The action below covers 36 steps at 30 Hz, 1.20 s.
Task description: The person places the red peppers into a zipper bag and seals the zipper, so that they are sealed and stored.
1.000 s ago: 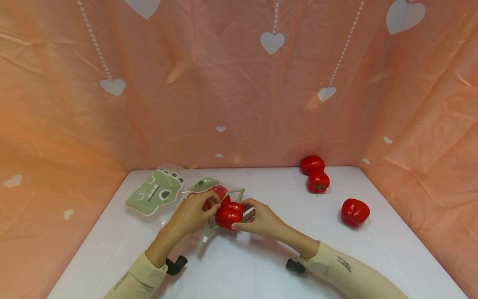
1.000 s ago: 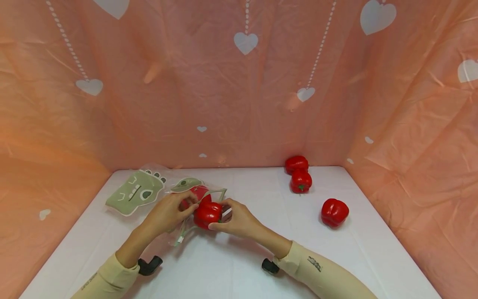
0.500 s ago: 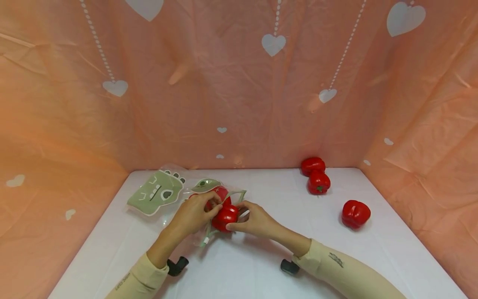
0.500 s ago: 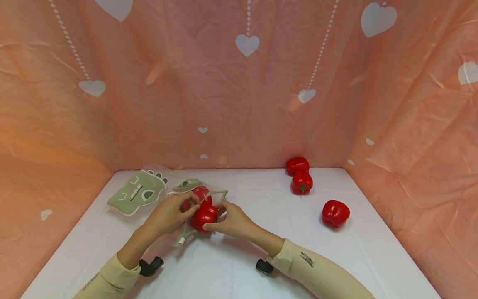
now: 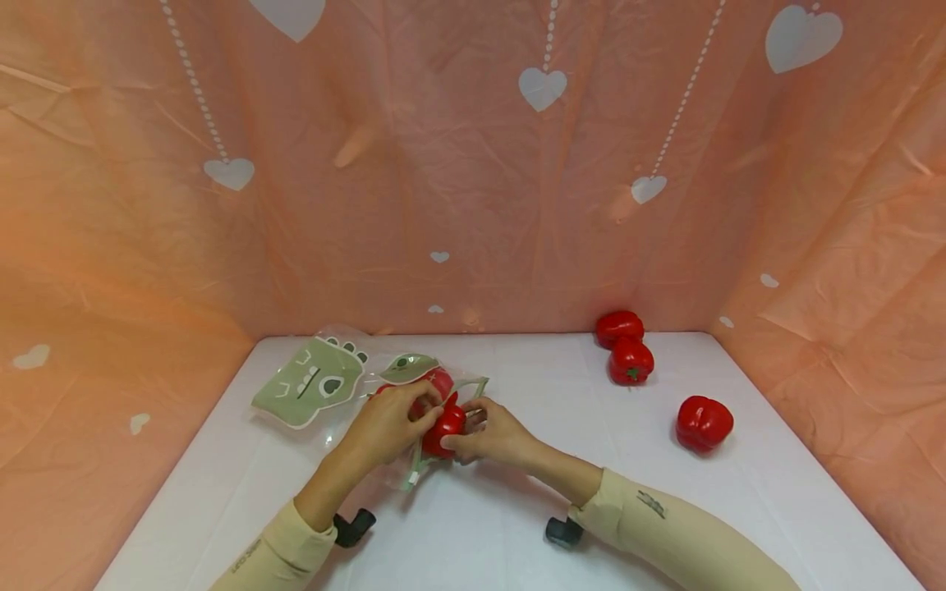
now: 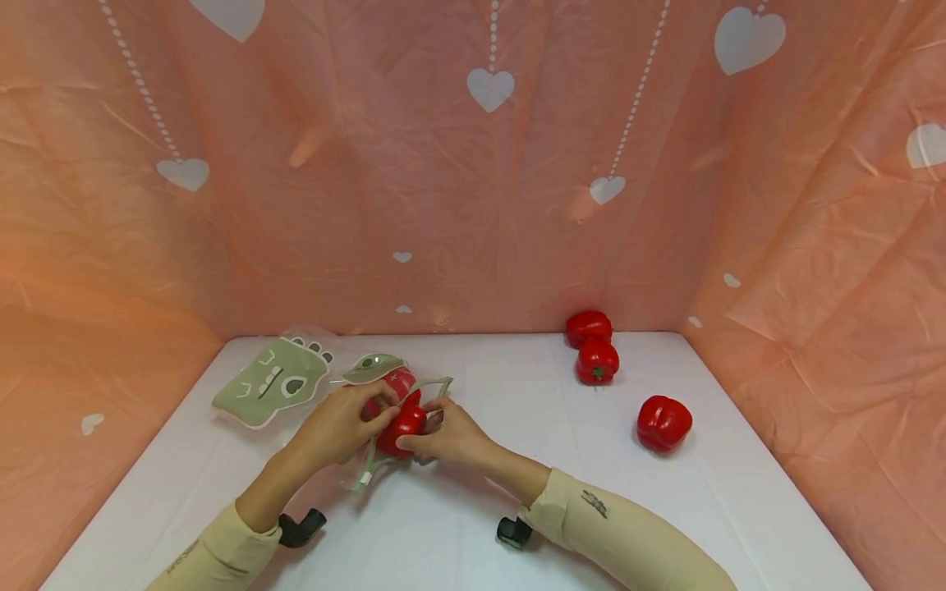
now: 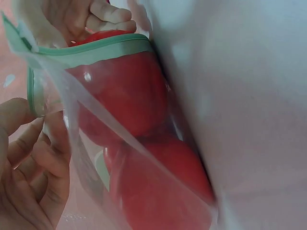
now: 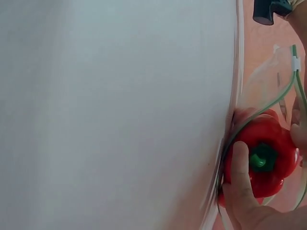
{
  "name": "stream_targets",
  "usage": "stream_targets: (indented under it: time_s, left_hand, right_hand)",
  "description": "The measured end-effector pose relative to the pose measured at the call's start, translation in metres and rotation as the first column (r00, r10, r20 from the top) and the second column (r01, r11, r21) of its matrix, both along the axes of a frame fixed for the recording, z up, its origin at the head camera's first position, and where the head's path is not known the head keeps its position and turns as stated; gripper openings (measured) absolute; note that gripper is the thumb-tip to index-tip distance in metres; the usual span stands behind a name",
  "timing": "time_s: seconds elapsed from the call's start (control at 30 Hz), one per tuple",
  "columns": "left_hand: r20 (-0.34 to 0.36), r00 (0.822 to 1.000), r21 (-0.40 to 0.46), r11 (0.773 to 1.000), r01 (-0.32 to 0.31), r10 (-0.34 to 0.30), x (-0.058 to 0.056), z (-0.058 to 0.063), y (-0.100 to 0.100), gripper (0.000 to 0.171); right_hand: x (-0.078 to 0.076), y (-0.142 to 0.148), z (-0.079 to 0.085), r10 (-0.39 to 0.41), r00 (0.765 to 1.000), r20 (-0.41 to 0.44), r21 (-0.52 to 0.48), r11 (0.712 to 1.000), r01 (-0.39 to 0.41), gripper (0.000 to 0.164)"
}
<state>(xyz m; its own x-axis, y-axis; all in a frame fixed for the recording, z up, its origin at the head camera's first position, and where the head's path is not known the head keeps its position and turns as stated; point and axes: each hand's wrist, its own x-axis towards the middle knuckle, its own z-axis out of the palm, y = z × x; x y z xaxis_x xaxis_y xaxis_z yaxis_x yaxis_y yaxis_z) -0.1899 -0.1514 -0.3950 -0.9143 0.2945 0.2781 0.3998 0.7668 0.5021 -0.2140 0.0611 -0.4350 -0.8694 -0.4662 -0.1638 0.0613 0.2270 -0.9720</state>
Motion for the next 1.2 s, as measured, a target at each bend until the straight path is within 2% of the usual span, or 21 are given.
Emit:
stream_targets:
  time_s: [0.13, 0.27, 0.47, 0.63, 0.73, 1.0, 1.13, 1.2]
  left_hand:
    - [0.013, 1.0, -0.002, 1.0, -0.002, 0.002, 0.0, -0.001, 0.001, 0.011]
    - [0.009, 1.0, 0.001, 1.0, -0.001, 0.001, 0.0, -0.002, 0.001, 0.011]
    - [-0.005, 1.0, 0.003, 1.0, 0.002, -0.002, -0.001, -0.002, 0.001, 0.01]
    - [0.002, 1.0, 0.007, 1.0, 0.009, -0.009, -0.002, -0.002, 0.001, 0.01]
    - [0.011, 1.0, 0.009, 1.0, 0.007, -0.007, -0.001, -0.001, 0.001, 0.011]
    - [0.017, 1.0, 0.019, 1.0, 0.011, -0.011, 0.0, 0.0, 0.001, 0.011]
    - [0.01, 1.0, 0.029, 1.0, 0.009, -0.009, 0.0, 0.0, 0.001, 0.01]
    - [0.008, 1.0, 0.034, 0.999, 0.008, -0.008, 0.0, 0.001, 0.001, 0.01]
  right_hand:
    - [0.0, -0.001, -0.001, -0.023, 0.999, 0.04, -0.016, 1.0, 0.024, 0.057]
    - [0.0, 0.001, -0.001, -0.002, 0.999, 0.049, -0.026, 1.0, 0.004, 0.058]
    - [-0.002, 0.007, 0.001, 0.037, 0.999, -0.032, 0.05, 0.998, -0.035, 0.064]
    - [-0.003, 0.009, 0.0, 0.068, 0.996, -0.051, 0.026, 0.997, -0.067, 0.061]
    - [-0.002, 0.008, 0.0, 0.058, 0.997, -0.06, 0.035, 0.998, -0.056, 0.06]
    - [-0.002, -0.002, -0.002, -0.028, 0.996, -0.087, 0.065, 0.997, 0.033, 0.058]
    - [-0.004, -0.006, -0.004, -0.027, 0.991, -0.132, 0.081, 0.996, 0.038, 0.055]
    - [-0.005, -0.007, -0.006, -0.021, 0.992, -0.124, 0.066, 0.997, 0.03, 0.053]
